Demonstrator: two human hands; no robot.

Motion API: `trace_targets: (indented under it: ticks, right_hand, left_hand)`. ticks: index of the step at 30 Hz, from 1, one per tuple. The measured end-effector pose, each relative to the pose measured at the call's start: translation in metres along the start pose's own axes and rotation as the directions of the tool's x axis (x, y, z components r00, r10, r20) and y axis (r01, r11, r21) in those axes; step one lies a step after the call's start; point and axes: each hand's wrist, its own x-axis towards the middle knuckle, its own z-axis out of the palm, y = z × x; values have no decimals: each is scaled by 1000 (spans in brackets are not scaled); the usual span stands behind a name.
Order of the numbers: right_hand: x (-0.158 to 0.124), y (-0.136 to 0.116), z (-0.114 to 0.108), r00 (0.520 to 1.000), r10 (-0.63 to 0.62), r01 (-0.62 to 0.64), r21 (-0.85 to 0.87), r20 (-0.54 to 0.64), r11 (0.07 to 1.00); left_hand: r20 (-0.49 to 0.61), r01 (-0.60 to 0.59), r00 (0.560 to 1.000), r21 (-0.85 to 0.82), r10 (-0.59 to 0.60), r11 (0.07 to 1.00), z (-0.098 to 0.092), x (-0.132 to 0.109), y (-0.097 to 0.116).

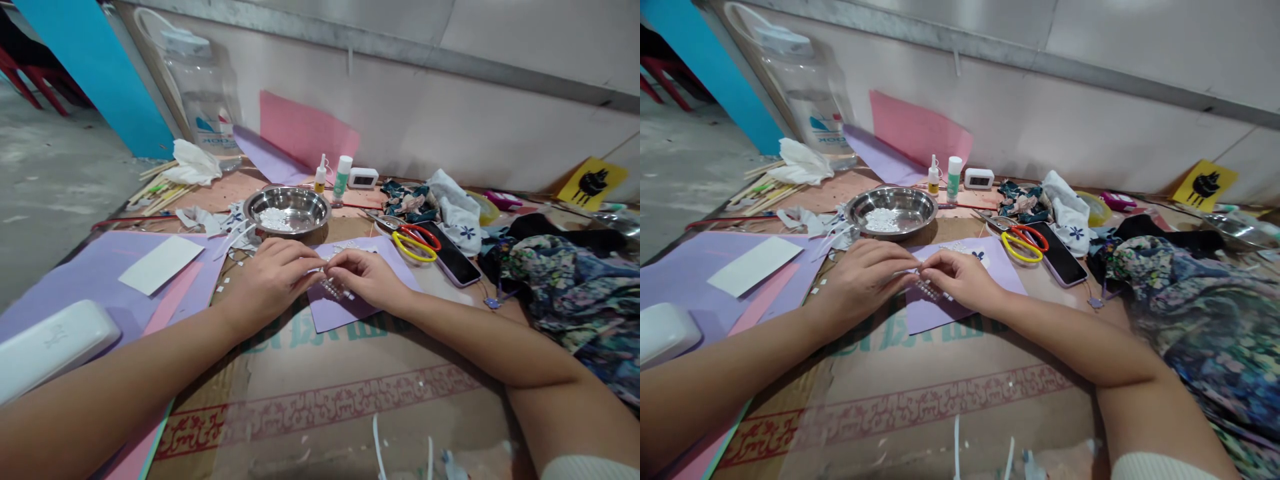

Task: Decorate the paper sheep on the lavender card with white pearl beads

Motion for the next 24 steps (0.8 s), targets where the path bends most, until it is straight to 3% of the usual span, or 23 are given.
trace_targets:
  ticks: [4,12,19,22,24]
  right_hand:
    - [0,-1,-1,1000,-12,12,-31,11,999]
    - [-1,-2,0,994,87,-89,26,70,996]
    - [0,-1,0,983,137,-144,50,126,988]
    - [-2,-3,-3,997,31,-24,-108,66,994]
    - [-4,-5,-6,987,-149,161,-308,61,938]
  left_hand:
    - [18,54,998,-65,-53,996,-1,0,0]
    - [72,198,980,-187,-188,962,0,-1,-2]
    - [64,109,992,-56,-105,992,-2,3,-8]
    - [135,31,990,57,-38,998,-3,4,-10]
    - [199,-6,980,97,-14,995,-3,3,-12]
